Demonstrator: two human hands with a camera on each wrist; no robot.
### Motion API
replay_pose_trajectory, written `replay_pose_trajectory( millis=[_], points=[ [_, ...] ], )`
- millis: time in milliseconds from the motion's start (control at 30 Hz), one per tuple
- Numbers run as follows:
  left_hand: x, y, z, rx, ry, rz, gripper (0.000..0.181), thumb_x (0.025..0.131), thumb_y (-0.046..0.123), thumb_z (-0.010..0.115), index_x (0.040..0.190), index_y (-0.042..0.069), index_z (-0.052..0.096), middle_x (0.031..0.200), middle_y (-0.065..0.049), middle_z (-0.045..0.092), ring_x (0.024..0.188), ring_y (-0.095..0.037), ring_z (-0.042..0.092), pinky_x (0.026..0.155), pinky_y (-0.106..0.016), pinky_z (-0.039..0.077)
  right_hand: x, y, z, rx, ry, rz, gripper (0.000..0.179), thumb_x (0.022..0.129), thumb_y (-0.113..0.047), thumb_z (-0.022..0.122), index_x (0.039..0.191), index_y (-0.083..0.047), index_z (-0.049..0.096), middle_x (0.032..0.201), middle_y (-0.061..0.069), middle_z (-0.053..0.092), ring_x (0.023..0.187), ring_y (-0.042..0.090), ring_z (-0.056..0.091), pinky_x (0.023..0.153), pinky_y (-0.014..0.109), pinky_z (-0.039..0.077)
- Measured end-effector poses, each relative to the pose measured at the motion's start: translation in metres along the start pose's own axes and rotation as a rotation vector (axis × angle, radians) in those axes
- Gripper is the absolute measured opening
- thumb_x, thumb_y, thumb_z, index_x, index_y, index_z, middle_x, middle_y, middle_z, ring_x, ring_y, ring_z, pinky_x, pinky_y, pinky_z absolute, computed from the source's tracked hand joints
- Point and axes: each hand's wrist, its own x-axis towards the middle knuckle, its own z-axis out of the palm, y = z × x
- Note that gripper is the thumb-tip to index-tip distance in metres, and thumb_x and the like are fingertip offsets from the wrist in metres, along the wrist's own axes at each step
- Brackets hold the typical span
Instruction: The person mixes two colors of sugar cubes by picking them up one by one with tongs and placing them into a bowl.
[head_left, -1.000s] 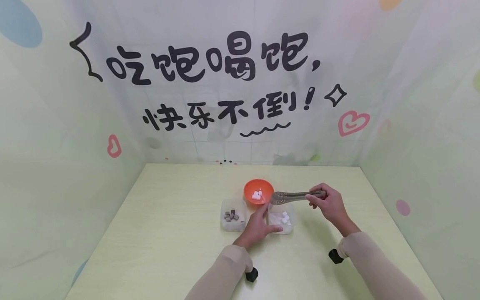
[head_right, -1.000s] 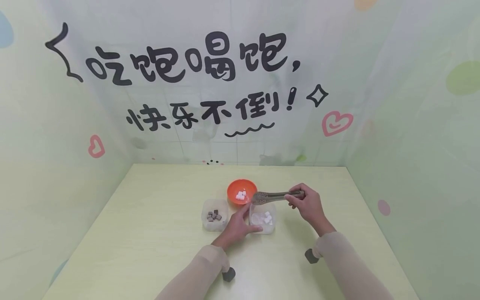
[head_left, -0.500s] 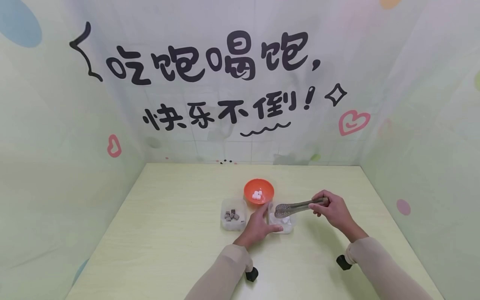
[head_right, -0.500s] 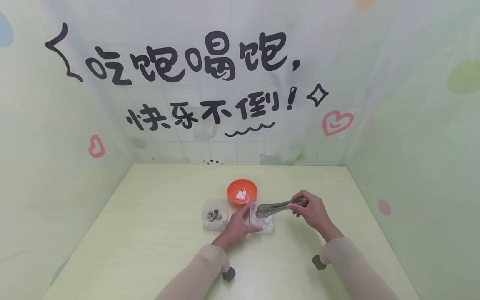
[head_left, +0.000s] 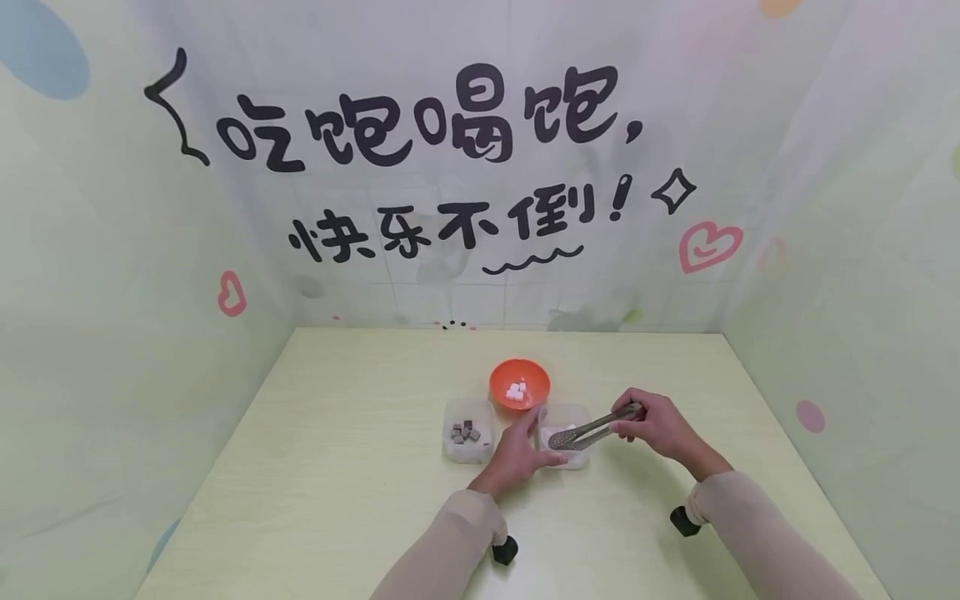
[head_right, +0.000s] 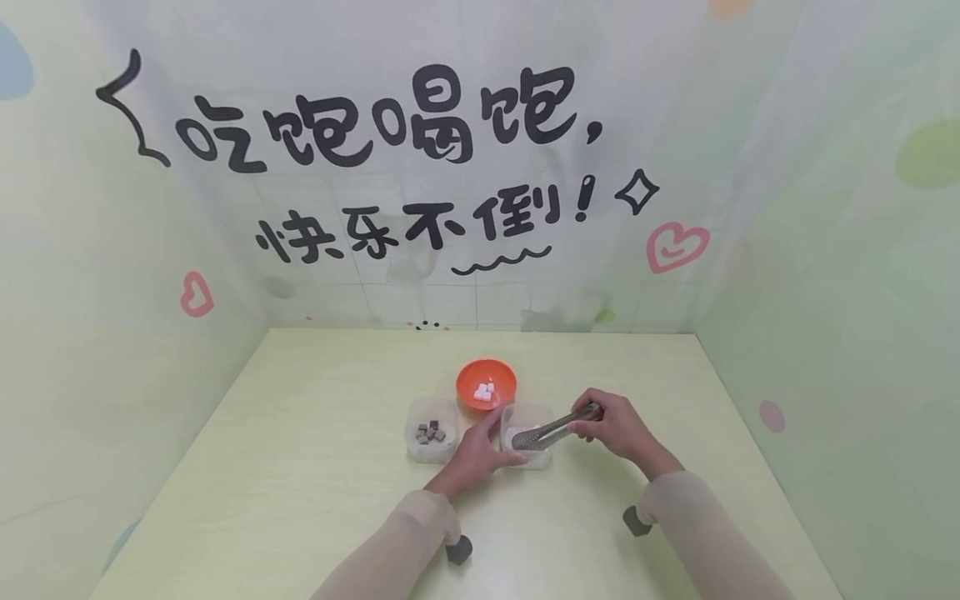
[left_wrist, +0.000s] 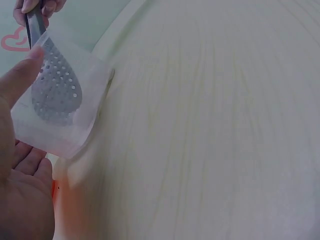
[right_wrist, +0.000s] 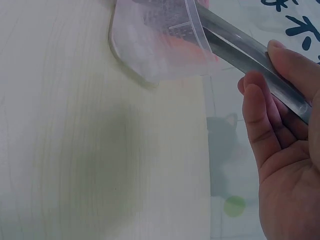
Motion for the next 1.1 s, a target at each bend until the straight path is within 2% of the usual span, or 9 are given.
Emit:
replay_pose_trajectory(
  millis=[133,333,667,933,1100],
  points=[
    [-0.001,0.002,0.000,-0.007,0.001,-0.005,0.100,0.072,0.031,0.086,0.154,0.017,0.030,0.153,-0.003,0.038,0.140,-0.021,0.032,0.112,-0.041,0.030,0.001,-0.002,0.004,-0.001,-0.020,-0.006,0.019,0.084,-0.009,0.076,0.097,-0.004,0.063,0.074,0.004,0.065,0.062,0.020,0.060,0.050,0.028,0.048],
    [-0.001,0.002,0.000,-0.008,0.000,-0.014,0.100,0.072,0.030,0.087,0.154,0.019,0.030,0.152,0.000,0.038,0.140,-0.019,0.033,0.113,-0.040,0.030,0.001,-0.003,0.009,-0.009,-0.004,-0.003,0.019,0.083,-0.009,0.077,0.095,-0.005,0.063,0.072,0.004,0.064,0.060,0.020,0.060,0.050,0.028,0.048],
    [0.000,0.001,0.000,0.020,-0.001,-0.025,0.100,0.072,0.030,0.087,0.154,0.020,0.030,0.153,0.001,0.038,0.140,-0.018,0.033,0.112,-0.038,0.032,0.001,-0.001,0.010,-0.014,0.025,0.014,0.018,0.084,-0.008,0.075,0.095,-0.003,0.063,0.071,0.007,0.065,0.060,0.020,0.061,0.053,0.043,0.054],
    [0.000,0.000,0.001,0.008,-0.002,-0.010,0.101,0.072,0.030,0.087,0.154,0.018,0.030,0.153,-0.002,0.037,0.140,-0.019,0.033,0.111,-0.036,0.032,-0.001,-0.004,0.002,-0.005,0.070,0.024,0.017,0.085,-0.008,0.075,0.096,-0.002,0.063,0.071,0.006,0.065,0.059,0.021,0.061,0.050,0.032,0.050],
    [0.000,0.000,0.002,0.006,0.003,0.006,0.100,0.072,0.027,0.087,0.153,0.015,0.030,0.153,-0.004,0.037,0.140,-0.022,0.033,0.111,-0.038,0.032,-0.001,-0.008,-0.005,0.033,0.096,0.013,0.020,0.086,-0.010,0.075,0.097,0.000,0.062,0.072,0.008,0.066,0.061,0.022,0.062,0.053,0.033,0.053]
  ],
)
